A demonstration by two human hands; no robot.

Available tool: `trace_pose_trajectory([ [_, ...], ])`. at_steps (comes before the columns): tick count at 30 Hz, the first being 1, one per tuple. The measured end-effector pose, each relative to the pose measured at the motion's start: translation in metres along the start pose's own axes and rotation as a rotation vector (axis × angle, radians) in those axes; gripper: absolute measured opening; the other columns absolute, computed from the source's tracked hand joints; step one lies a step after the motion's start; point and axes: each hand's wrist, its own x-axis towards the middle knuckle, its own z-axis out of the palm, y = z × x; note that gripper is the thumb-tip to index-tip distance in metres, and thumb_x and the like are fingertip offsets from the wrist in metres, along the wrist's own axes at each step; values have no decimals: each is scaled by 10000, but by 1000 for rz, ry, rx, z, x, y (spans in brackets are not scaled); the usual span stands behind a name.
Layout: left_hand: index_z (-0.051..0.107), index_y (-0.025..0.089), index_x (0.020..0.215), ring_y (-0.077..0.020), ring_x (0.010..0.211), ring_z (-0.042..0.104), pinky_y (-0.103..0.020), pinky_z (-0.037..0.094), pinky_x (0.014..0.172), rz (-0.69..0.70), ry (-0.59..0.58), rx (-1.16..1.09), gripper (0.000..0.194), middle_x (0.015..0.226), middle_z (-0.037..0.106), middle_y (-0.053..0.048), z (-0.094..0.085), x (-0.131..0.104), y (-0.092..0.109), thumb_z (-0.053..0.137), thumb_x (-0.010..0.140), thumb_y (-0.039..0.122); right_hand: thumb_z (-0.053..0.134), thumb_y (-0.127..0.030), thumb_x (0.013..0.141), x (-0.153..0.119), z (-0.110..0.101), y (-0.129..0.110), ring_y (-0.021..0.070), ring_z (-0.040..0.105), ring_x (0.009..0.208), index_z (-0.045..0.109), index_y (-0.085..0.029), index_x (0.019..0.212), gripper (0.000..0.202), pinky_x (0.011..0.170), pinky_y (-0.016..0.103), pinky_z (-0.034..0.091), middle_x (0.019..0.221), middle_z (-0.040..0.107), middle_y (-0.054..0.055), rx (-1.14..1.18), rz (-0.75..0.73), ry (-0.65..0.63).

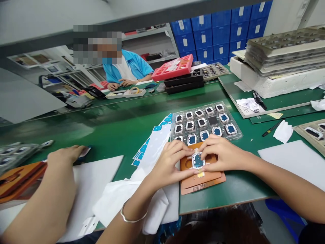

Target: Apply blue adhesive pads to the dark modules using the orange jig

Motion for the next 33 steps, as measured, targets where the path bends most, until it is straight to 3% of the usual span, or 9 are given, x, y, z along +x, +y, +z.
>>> trace_pose_trajectory([
  [5, 632, 224, 1131, -257, 1013, 589, -426, 447, 879, -10, 126, -143, 571, 1089, 668, -87, -4, 2, -11, 667, 771, 665, 766, -353, 761, 6, -6, 3, 213, 668, 908, 683, -225, 872, 188, 862, 408, 478, 989, 745, 47, 101, 14, 128],
  [7, 603, 230, 1188, -278, 1099, 571, -459, 446, 940, -122, 188, -93, 599, 1189, 650, -103, -11, 3, -26, 567, 822, 702, 753, -379, 764, 7, -13, 16, 227, 675, 931, 686, -236, 848, 178, 867, 420, 487, 1002, 747, 46, 82, 91, 227],
  [10, 572, 209, 1252, -325, 1204, 513, -512, 425, 986, -588, 240, 178, 524, 1288, 611, -134, -23, 2, -54, 460, 921, 599, 742, -431, 753, 7, -23, 47, 264, 669, 944, 697, -244, 808, 200, 821, 433, 502, 999, 754, 58, -58, 240, 339],
  [12, 524, 173, 1331, -364, 1286, 437, -543, 412, 1000, -930, 147, 369, 550, 1382, 543, -162, -27, 1, -69, 434, 935, 546, 741, -454, 741, 5, -27, 70, 286, 663, 932, 698, -241, 775, 219, 817, 450, 496, 987, 759, 64, -185, 301, 361],
  [15, 460, 122, 1400, -401, 1349, 352, -582, 393, 1007, -1167, -6, 468, 662, 1482, 431, -202, -25, -1, -84, 411, 921, 576, 722, -457, 758, 3, -28, 96, 299, 664, 910, 695, -235, 749, 224, 838, 470, 482, 987, 759, 65, -339, 356, 347],
  [21, 494, 133, 1375, -422, 1321, 367, -606, 348, 1006, -1175, -116, 466, 772, 1409, 504, -227, -13, -1, -95, 543, 808, 654, 649, -404, 868, 3, -21, 111, 316, 636, 914, 719, -212, 992, 239, 753, 445, 511, 1089, 739, 95, -528, 450, 293],
  [25, 480, 145, 1385, -418, 1306, 384, -594, 362, 971, -1160, -122, 488, 729, 1382, 530, -230, -14, 3, -93, 544, 834, 619, 607, -342, 906, 4, -17, 108, 315, 643, 952, 724, -206, 987, 198, 812, 460, 512, 1164, 718, 99, -568, 410, 240],
  [30, 452, 159, 1400, -400, 1271, 432, -569, 376, 943, -1136, -69, 526, 619, 1351, 567, -222, -22, 6, -83, 571, 881, 474, 530, -350, 948, 3, -16, 96, 303, 651, 1019, 718, -192, 992, 250, 916, 476, 489, 1161, 717, 103, -553, 338, 287],
  [33, 436, 181, 1414, -382, 1236, 469, -570, 349, 946, -963, 94, 589, 562, 1312, 608, -198, -24, 5, -71, 575, 896, 349, 496, -324, 966, 5, -16, 77, 284, 652, 1056, 696, -189, 1027, 249, 936, 461, 489, 1156, 716, 109, -509, 224, 390],
])
